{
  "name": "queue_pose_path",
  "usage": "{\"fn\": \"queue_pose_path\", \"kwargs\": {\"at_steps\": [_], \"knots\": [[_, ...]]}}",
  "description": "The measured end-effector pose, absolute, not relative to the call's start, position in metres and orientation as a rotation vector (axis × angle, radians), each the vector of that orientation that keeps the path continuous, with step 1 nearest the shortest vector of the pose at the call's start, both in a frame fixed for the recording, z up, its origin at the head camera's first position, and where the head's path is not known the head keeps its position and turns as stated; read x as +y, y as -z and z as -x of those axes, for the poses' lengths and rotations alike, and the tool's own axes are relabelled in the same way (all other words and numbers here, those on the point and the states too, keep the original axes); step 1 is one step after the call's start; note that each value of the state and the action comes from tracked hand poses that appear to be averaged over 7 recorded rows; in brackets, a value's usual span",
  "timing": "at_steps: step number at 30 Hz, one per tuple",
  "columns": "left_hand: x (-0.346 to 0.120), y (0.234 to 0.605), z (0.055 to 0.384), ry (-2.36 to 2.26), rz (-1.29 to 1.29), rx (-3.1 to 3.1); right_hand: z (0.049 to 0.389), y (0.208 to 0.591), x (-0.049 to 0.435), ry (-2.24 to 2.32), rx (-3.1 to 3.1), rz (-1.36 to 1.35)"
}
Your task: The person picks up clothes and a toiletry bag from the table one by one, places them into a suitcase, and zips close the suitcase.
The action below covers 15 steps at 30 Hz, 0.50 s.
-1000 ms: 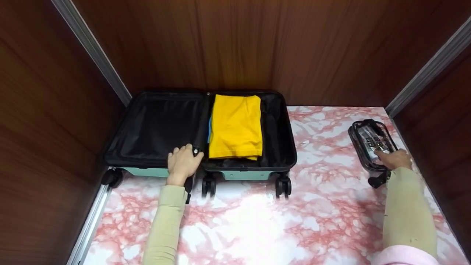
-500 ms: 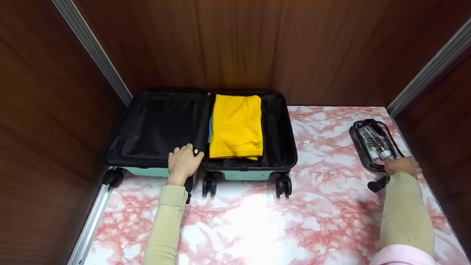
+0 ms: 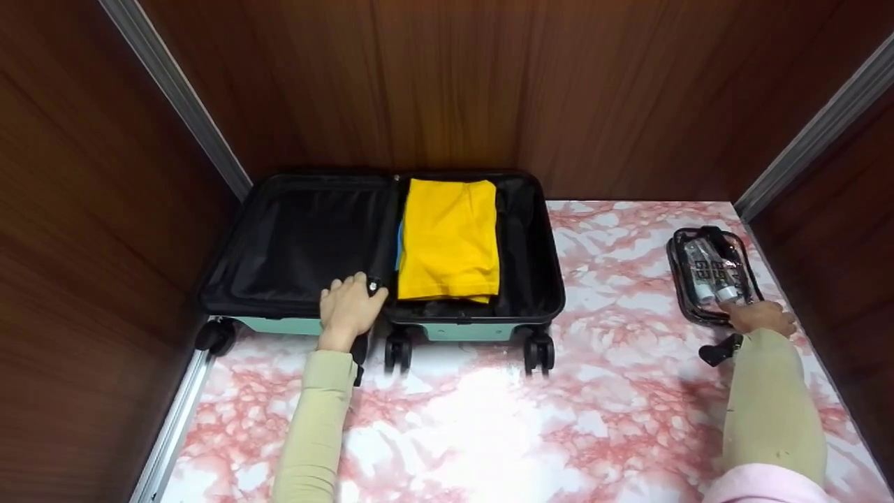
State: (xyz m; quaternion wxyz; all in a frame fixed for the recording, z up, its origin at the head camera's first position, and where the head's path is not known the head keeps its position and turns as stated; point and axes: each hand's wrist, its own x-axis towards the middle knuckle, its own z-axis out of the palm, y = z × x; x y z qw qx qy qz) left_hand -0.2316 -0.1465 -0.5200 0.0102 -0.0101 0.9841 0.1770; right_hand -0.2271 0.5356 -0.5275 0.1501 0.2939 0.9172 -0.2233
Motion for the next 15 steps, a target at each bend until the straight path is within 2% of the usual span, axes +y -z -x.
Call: {"fn": "queue_pose_path", "kwargs": {"at_steps": [15], "knots": [[-0.1460, 0.5202, 0.2327, -0.534, 0.038, 3.076, 0.2267, 0.5196, 0.5290, 0.877, 2.399, -0.822]]}}
